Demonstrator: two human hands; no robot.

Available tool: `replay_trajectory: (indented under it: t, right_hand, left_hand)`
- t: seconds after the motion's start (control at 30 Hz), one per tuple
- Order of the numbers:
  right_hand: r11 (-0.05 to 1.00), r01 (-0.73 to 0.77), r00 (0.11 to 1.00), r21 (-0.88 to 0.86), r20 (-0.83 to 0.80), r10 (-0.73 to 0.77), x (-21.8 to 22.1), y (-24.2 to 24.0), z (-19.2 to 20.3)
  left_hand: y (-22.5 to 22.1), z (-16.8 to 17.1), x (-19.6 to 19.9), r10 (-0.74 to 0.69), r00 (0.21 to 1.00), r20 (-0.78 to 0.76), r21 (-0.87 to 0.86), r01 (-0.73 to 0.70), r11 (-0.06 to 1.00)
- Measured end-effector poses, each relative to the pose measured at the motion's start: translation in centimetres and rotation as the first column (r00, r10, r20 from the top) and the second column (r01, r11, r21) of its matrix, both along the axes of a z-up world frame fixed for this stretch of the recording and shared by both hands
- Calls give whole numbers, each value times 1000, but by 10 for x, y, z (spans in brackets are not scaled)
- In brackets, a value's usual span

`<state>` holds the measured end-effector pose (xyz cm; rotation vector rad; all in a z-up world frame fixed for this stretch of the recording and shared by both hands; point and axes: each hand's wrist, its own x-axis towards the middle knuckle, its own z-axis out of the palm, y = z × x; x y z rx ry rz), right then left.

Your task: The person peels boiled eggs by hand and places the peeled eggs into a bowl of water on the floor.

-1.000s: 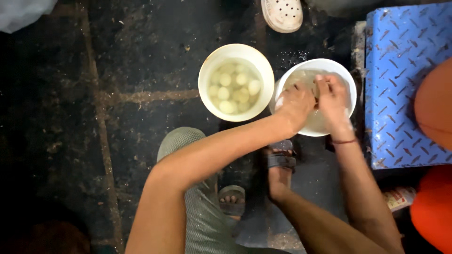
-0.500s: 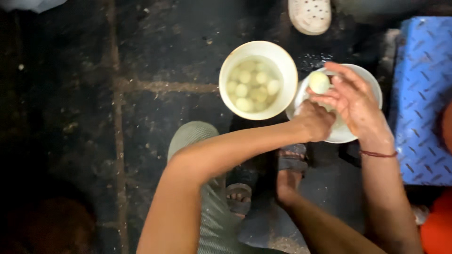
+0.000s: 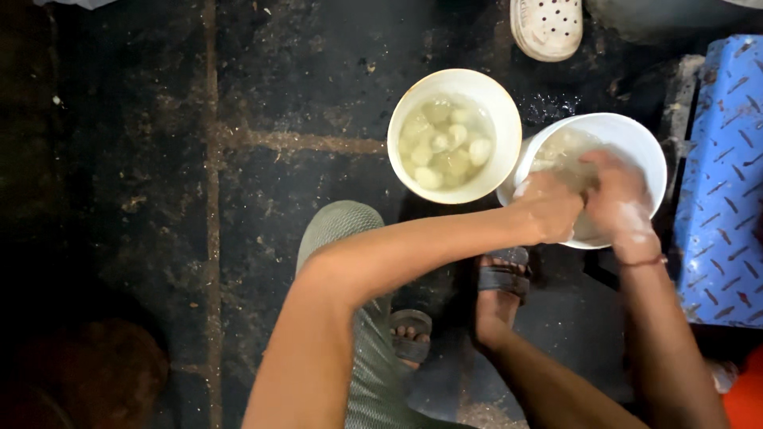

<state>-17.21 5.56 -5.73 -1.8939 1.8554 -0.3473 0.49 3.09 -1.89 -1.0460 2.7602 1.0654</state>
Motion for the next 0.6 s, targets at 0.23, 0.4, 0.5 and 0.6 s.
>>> replay_trajectory:
  t: [0.23, 0.4, 0.5, 0.6]
  right_hand:
    - [990, -105, 994, -92, -9, 105, -12, 9, -30]
    - [938, 224, 498, 264, 796, -344, 3, 18, 29]
    - [875, 217, 96, 432, 883, -460, 15, 14, 61]
    - [895, 226, 221, 385, 874, -432, 22, 19, 74]
  left_hand:
    - [2, -18, -15, 56, 998, 34, -54, -54, 997]
    - [-44, -22, -19, 171, 954, -248, 383, -65, 921]
    - [-55, -11, -12, 260, 912, -318, 714, 49, 698]
    - [-53, -9, -16, 456, 847, -274, 769, -91, 632]
